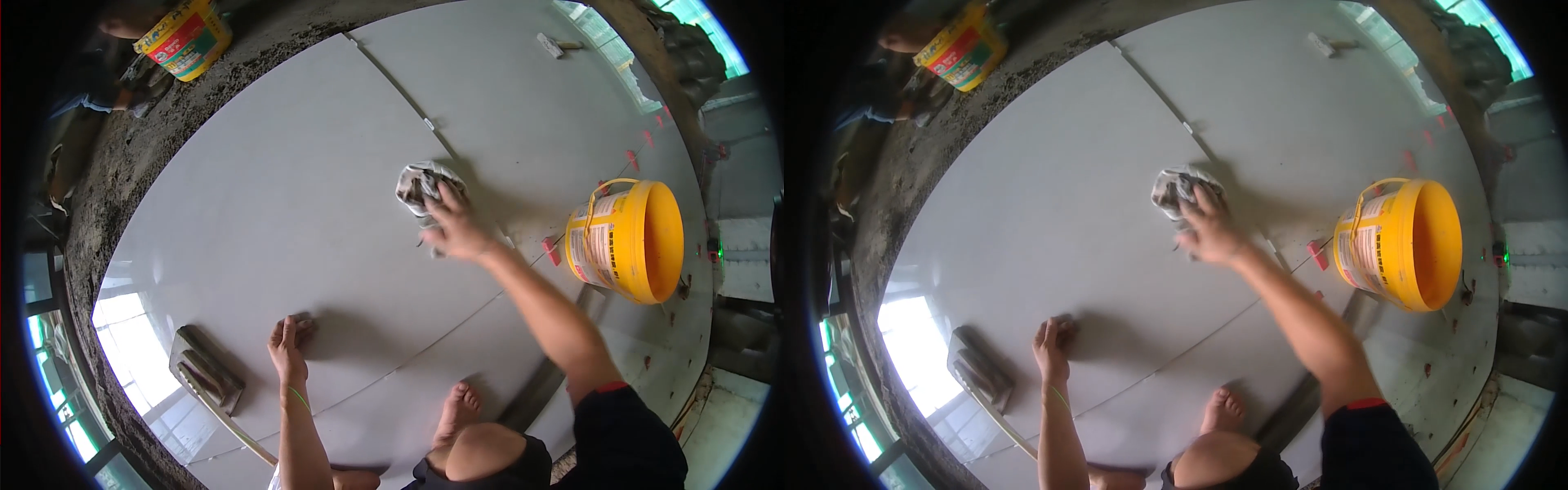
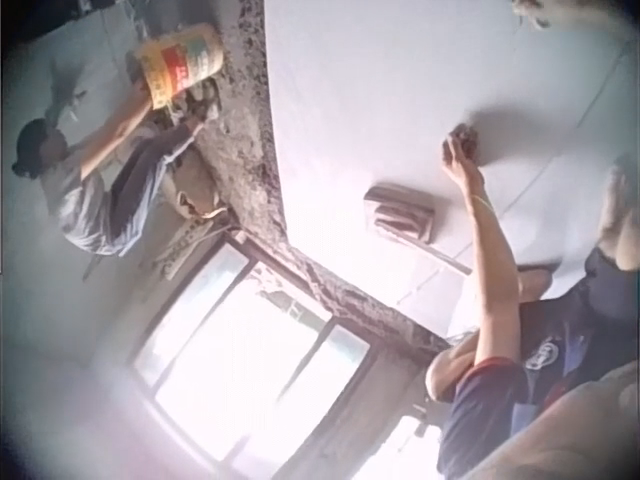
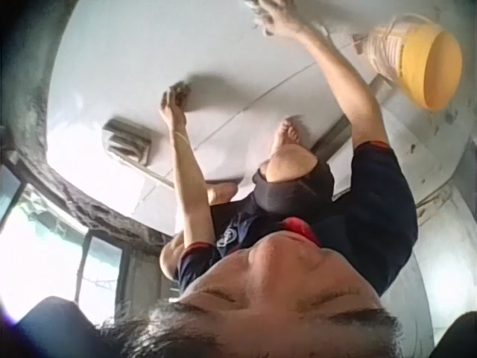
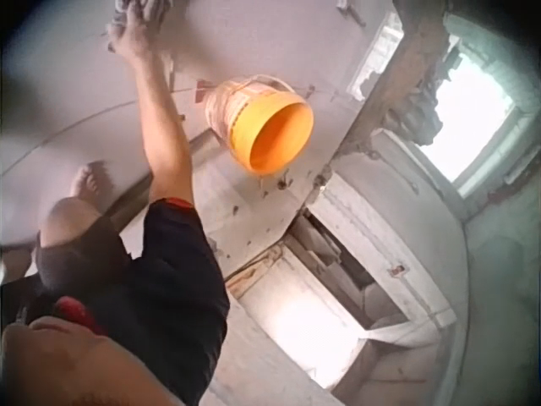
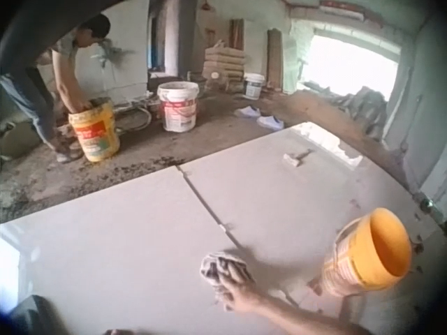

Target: The person places a large tile onto a prepared mortar bed, aligns it with existing tiles using spacers, and then uses a trowel and a cloth to clean and level the surface.

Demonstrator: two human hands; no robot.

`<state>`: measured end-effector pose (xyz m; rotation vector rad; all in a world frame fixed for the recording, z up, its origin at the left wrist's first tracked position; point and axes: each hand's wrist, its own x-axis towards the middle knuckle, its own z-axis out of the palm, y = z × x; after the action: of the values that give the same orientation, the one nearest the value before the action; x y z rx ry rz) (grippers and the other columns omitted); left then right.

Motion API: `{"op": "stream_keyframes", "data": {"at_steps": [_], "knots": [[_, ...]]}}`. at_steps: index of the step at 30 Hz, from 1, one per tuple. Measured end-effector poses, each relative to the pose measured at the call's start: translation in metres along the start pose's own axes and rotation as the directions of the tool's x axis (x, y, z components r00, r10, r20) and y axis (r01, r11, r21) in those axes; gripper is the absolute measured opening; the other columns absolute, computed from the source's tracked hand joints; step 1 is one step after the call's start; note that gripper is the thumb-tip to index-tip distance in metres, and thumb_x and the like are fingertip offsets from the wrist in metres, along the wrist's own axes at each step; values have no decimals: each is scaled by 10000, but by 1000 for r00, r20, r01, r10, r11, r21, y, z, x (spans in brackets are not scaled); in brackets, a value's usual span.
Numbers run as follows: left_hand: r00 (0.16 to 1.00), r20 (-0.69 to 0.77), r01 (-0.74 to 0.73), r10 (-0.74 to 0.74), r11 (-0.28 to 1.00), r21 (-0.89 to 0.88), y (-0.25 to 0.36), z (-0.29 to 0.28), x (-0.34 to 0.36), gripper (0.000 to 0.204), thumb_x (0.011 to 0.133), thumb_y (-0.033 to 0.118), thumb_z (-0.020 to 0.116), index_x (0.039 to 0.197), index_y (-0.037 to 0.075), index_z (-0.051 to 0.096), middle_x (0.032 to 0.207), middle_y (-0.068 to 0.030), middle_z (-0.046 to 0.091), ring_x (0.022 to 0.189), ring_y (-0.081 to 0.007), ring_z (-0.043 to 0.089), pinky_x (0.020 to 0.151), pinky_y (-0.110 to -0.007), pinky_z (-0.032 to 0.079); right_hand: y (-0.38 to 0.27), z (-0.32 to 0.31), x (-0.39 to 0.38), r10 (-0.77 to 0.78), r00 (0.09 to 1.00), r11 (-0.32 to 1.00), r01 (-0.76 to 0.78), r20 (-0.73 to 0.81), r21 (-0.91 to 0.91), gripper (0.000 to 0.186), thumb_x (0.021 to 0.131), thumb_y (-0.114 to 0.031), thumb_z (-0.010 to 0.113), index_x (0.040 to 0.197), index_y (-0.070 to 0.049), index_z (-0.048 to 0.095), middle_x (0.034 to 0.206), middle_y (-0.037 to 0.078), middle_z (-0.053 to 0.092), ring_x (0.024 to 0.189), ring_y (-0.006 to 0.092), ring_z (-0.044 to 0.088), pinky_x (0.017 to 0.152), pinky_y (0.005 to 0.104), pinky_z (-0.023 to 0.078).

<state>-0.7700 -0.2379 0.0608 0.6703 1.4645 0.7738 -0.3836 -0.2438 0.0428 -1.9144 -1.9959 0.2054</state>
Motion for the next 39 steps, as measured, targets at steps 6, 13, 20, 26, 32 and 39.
{"op": "stream_keyframes", "data": {"at_steps": [6,13,20,26,32,39], "knots": [[1000,-28,-6,5,999,-45,-2,-14,7,287,918,273,549,894,-10,593,754,-93,638,687,-172,624,648,-280,518,-117,32,-49,256,965,966,-258,-62,-18,667,832,-390,577,1275,69,383,1370,362,216,1256,544,223,1052,597,175],[709,-71,-369,701,456,810,36,10,62,288,900,217,544,1121,33,523,1143,-130,535,1034,-264,497,878,-397,396,-146,22,-87,500,865,862,-493,39,-114,680,782,-446,628,1180,66,424,1225,266,359,1089,438,356,990,585,232],[693,-132,-56,708,235,970,45,48,122,583,926,377,435,1354,-7,343,1442,-179,292,1364,-334,202,1113,-434,141,-129,61,-26,390,921,906,-388,-25,-171,663,852,-449,526,1149,129,398,1312,387,208,1240,581,185,1018,640,179],[700,-151,-72,698,280,957,59,33,117,572,912,353,455,1347,-6,358,1429,-181,322,1351,-340,241,1108,-425,168,-106,111,233,128,974,988,-142,-188,-62,578,840,-332,575,1315,-50,407,1400,255,243,1292,455,228,1082,531,168],[712,-162,-125,684,349,929,56,30,126,571,877,336,480,1333,7,386,1428,-172,331,1346,-337,264,1099,-441,202,-55,111,343,-200,975,964,177,99,201,409,864,-232,577,1198,-6,513,1351,276,315,1190,413,386,1005,439,333],[760,-154,-174,631,427,887,63,30,119,621,853,317,501,1363,1,341,1439,-195,302,1344,-361,259,1095,-458,198,-77,46,-21,-755,427,654,544,497,526,533,709,-298,686,1190,-130,531,1168,107,518,1028,300,539,939,463,410]]}}
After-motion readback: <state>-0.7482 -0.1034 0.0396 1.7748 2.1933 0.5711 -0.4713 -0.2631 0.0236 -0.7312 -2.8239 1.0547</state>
